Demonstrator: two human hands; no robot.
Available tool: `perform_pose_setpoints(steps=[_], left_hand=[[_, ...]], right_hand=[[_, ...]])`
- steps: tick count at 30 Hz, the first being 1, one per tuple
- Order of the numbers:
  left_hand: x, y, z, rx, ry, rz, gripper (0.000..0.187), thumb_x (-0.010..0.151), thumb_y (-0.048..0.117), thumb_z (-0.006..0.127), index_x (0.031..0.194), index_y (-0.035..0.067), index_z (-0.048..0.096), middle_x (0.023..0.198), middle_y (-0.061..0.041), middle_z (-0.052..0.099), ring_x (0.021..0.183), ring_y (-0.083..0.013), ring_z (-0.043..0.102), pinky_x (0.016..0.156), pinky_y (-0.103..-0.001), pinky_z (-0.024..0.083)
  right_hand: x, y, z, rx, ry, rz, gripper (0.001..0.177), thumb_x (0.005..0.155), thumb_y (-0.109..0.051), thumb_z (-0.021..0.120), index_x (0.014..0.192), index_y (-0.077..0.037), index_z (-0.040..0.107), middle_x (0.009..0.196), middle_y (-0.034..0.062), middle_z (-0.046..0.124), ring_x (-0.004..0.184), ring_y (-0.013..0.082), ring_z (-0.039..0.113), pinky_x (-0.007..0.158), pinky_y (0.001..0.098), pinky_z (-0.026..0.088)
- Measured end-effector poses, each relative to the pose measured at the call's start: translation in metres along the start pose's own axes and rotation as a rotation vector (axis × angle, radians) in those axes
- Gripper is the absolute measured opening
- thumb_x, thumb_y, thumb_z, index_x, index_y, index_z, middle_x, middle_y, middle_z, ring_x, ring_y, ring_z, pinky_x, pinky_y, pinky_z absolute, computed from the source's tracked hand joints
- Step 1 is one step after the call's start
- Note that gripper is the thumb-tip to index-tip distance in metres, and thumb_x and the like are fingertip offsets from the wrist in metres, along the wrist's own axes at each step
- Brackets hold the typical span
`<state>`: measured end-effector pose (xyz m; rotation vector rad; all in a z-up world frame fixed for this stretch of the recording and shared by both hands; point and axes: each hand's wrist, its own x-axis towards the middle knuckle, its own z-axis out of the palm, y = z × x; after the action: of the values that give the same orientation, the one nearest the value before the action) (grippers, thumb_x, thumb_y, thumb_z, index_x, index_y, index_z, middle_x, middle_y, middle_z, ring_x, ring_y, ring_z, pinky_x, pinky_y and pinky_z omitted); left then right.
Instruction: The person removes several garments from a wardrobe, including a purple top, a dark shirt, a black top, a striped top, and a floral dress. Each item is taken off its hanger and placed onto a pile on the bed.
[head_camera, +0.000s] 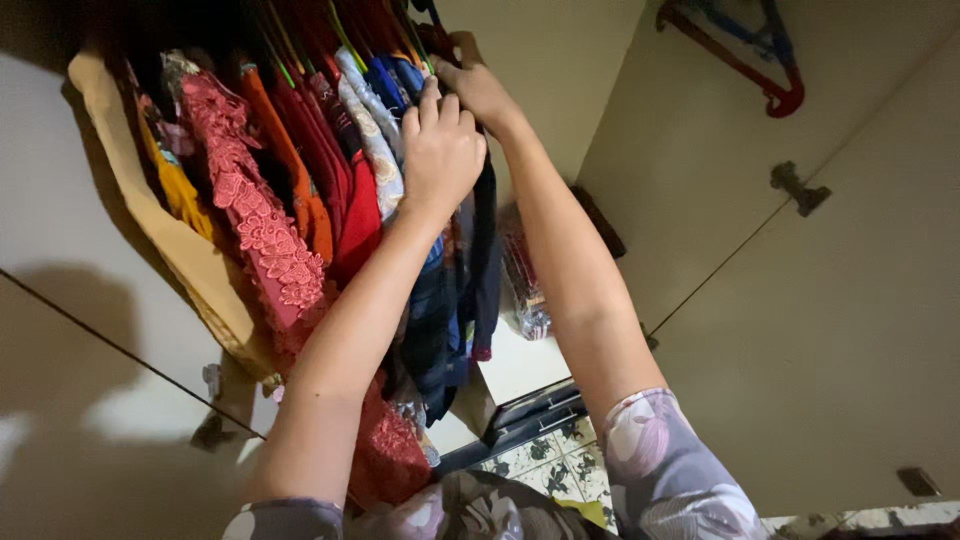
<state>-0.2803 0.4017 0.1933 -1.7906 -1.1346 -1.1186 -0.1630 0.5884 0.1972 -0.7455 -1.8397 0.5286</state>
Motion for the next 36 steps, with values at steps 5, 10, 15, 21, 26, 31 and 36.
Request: perform_pose_setpoints(steps=[5, 10, 15, 21, 26, 31, 36], left_hand=[[-0.001, 0.000, 0.005, -0.022, 0.002, 0.027, 0.023, 0.088, 0.027, 0.069, 0.091, 0.004, 0.071, 0.110, -0.013, 0.064, 0.133, -0.0365, 0.050, 0.096, -0.046, 0.042], [0.001, 0.002, 0.005, -0.014, 0.023, 0.036, 0.024, 0.088, 0.028, 0.069, 0.092, 0.005, 0.072, 0.109, -0.013, 0.064, 0.131, -0.0363, 0.050, 0.094, -0.046, 0.042], [-0.001, 0.002, -0.006, -0.025, 0.015, 0.046, 0.023, 0.090, 0.026, 0.069, 0.096, 0.004, 0.072, 0.112, -0.013, 0.064, 0.132, -0.0354, 0.051, 0.095, -0.046, 0.042], [-0.020, 0.013, -0.039, -0.180, 0.022, 0.042, 0.019, 0.092, 0.017, 0.068, 0.107, 0.006, 0.073, 0.135, -0.014, 0.061, 0.142, -0.0371, 0.044, 0.111, -0.052, 0.035], [-0.066, 0.058, -0.060, -0.453, -0.110, 0.003, 0.024, 0.087, 0.022, 0.070, 0.109, 0.014, 0.075, 0.144, -0.018, 0.055, 0.146, -0.0437, 0.036, 0.116, -0.069, 0.018], [-0.085, 0.128, -0.069, -1.010, -0.366, -0.090, 0.033, 0.100, 0.034, 0.064, 0.122, 0.009, 0.069, 0.132, -0.016, 0.065, 0.128, -0.0392, 0.058, 0.106, -0.055, 0.044], [-0.094, 0.166, -0.068, -0.845, -0.629, -0.008, 0.055, 0.090, 0.036, 0.065, 0.134, 0.002, 0.058, 0.124, -0.021, 0.066, 0.096, -0.0408, 0.067, 0.076, -0.050, 0.054]], right_hand=[[0.000, -0.015, -0.019, -0.289, 0.165, -0.255, 0.038, 0.096, -0.014, 0.070, 0.131, -0.001, 0.063, 0.125, 0.0189, 0.071, 0.115, 0.0333, 0.068, 0.100, 0.0379, 0.052], [-0.003, -0.024, -0.052, -0.071, 0.201, -0.268, 0.029, 0.095, -0.009, 0.070, 0.122, 0.001, 0.069, 0.116, 0.0139, 0.078, 0.105, 0.0235, 0.072, 0.095, 0.0343, 0.055], [-0.052, -0.053, -0.076, 0.105, 0.179, -0.110, 0.036, 0.099, -0.011, 0.068, 0.133, 0.001, 0.060, 0.128, 0.0091, 0.071, 0.116, 0.0191, 0.065, 0.102, 0.0328, 0.049], [-0.166, -0.069, -0.092, 0.212, 0.281, 0.197, 0.038, 0.096, -0.020, 0.071, 0.128, 0.000, 0.066, 0.117, 0.0059, 0.071, 0.111, 0.0167, 0.063, 0.104, 0.0310, 0.044], [-0.276, -0.070, -0.098, 0.254, 0.499, 0.546, 0.038, 0.095, -0.037, 0.068, 0.118, -0.007, 0.068, 0.112, 0.0023, 0.071, 0.106, 0.0154, 0.063, 0.098, 0.0314, 0.045], [-0.341, -0.070, -0.088, 0.934, 0.420, 0.462, 0.049, 0.100, -0.050, 0.058, 0.128, -0.010, 0.062, 0.117, 0.0039, 0.069, 0.108, 0.0187, 0.063, 0.097, 0.0364, 0.049], [-0.401, -0.079, -0.083, 0.579, 0.633, 0.689, 0.048, 0.103, -0.048, 0.054, 0.133, -0.011, 0.052, 0.102, 0.0053, 0.067, 0.094, 0.0216, 0.062, 0.081, 0.0382, 0.049]])
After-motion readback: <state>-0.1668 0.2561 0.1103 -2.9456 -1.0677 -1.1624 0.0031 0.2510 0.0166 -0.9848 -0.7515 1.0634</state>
